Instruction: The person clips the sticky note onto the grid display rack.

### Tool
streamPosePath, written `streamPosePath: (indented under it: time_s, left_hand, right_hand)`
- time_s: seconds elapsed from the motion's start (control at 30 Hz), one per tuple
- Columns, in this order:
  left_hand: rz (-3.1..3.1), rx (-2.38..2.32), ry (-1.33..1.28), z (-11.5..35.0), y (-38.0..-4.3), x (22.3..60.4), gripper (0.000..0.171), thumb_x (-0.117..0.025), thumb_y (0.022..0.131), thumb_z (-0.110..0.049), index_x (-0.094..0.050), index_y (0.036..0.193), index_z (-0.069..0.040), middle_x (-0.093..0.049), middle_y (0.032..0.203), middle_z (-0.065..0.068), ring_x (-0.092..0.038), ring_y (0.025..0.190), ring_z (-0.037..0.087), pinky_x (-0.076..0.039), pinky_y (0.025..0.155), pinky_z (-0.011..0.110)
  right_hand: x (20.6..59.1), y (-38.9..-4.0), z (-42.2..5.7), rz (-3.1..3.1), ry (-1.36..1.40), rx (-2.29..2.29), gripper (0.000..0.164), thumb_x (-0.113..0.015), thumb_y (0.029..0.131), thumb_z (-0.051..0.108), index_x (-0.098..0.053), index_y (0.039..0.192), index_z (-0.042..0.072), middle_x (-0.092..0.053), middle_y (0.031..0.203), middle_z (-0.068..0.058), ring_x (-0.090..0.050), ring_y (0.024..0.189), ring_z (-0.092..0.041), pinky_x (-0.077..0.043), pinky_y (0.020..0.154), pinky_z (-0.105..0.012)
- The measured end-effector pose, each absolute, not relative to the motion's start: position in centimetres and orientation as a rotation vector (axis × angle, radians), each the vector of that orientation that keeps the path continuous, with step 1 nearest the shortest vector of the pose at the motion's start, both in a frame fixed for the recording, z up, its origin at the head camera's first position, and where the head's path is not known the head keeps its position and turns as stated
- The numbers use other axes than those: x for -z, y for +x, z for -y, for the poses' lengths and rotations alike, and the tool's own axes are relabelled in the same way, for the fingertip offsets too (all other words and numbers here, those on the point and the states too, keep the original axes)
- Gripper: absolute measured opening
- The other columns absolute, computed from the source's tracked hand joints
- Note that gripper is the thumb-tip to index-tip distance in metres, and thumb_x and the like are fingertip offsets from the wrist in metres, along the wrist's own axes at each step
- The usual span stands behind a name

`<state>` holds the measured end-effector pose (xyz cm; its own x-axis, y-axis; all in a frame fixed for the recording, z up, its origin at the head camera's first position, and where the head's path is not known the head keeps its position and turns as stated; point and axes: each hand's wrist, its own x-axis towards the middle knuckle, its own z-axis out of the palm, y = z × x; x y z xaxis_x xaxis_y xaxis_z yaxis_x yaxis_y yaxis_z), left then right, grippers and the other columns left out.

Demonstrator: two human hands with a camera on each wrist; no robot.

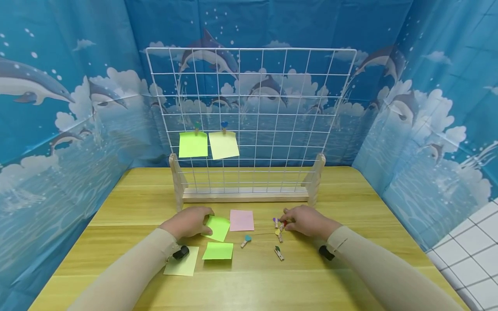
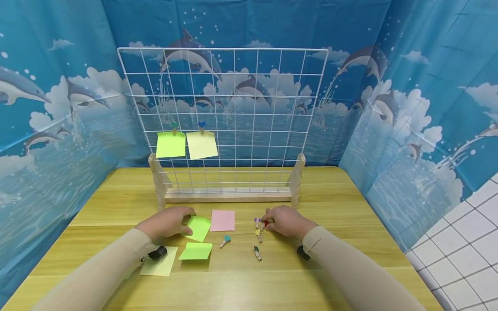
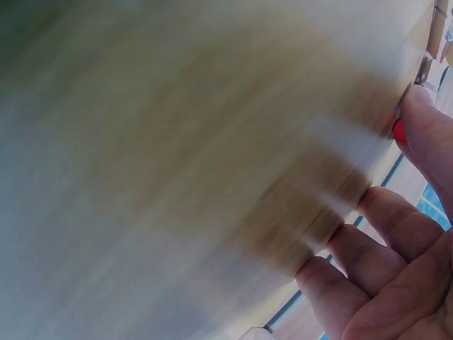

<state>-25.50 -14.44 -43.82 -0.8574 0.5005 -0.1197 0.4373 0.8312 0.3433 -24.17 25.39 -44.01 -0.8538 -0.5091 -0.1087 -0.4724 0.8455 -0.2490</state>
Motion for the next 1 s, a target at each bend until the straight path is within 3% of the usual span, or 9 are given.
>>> streamPosePath:
  time_s: [0.33,0.53,0.67,0.8,1.0]
  left_hand:
    - [-2.825,-0.444,0.736,14.41,-25.86,43.88,0.050,-0.088,0.087,-0.030,-0.071,0.129,-0.009,-0.072,0.130,0.006,-0.067,0.122,0.026,-0.052,0.109,0.045]
    - [-2.823,-0.503,0.708,14.12,-25.74,43.63,0.043,-0.091,0.084,-0.024,-0.073,0.121,-0.011,-0.071,0.117,0.002,-0.065,0.102,0.018,-0.055,0.098,0.041]
    - [-2.802,-0.576,0.692,14.05,-25.60,43.50,0.035,-0.091,0.084,-0.019,-0.071,0.111,-0.013,-0.068,0.103,-0.003,-0.058,0.088,0.015,-0.053,0.088,0.038]
    - [-2.790,-0.608,0.701,14.00,-25.50,43.54,0.031,-0.090,0.085,-0.017,-0.068,0.107,-0.014,-0.066,0.097,-0.004,-0.055,0.084,0.015,-0.051,0.084,0.037]
    - [-2.816,-0.597,0.702,14.03,-25.39,43.84,0.019,-0.083,0.092,-0.017,-0.069,0.106,-0.019,-0.067,0.095,-0.007,-0.057,0.085,0.014,-0.052,0.085,0.038]
  right_hand:
    - [43.99,-24.32,-25.69,-2.875,-0.812,0.373,0.014,-0.074,0.100,0.024,-0.082,0.110,0.022,-0.071,0.137,-0.014,-0.067,0.130,-0.035,-0.054,0.107,-0.052]
    - [44.20,-24.40,-25.87,-2.888,-0.735,0.405,0.008,-0.073,0.100,0.022,-0.080,0.103,0.022,-0.071,0.137,-0.012,-0.069,0.126,-0.032,-0.056,0.103,-0.050]
    - [44.27,-24.45,-25.83,-2.905,-0.694,0.426,0.007,-0.072,0.101,0.021,-0.079,0.103,0.021,-0.078,0.119,-0.004,-0.073,0.109,-0.022,-0.058,0.098,-0.047]
    - [44.21,-24.36,-25.76,-2.922,-0.629,0.455,0.008,-0.072,0.101,0.020,-0.078,0.106,0.018,-0.077,0.103,0.005,-0.068,0.094,-0.011,-0.059,0.091,-0.043]
    - [43.96,-24.00,-25.69,-2.946,-0.522,0.538,0.014,-0.072,0.101,0.019,-0.077,0.112,0.013,-0.078,0.107,0.001,-0.071,0.098,-0.014,-0.060,0.094,-0.046]
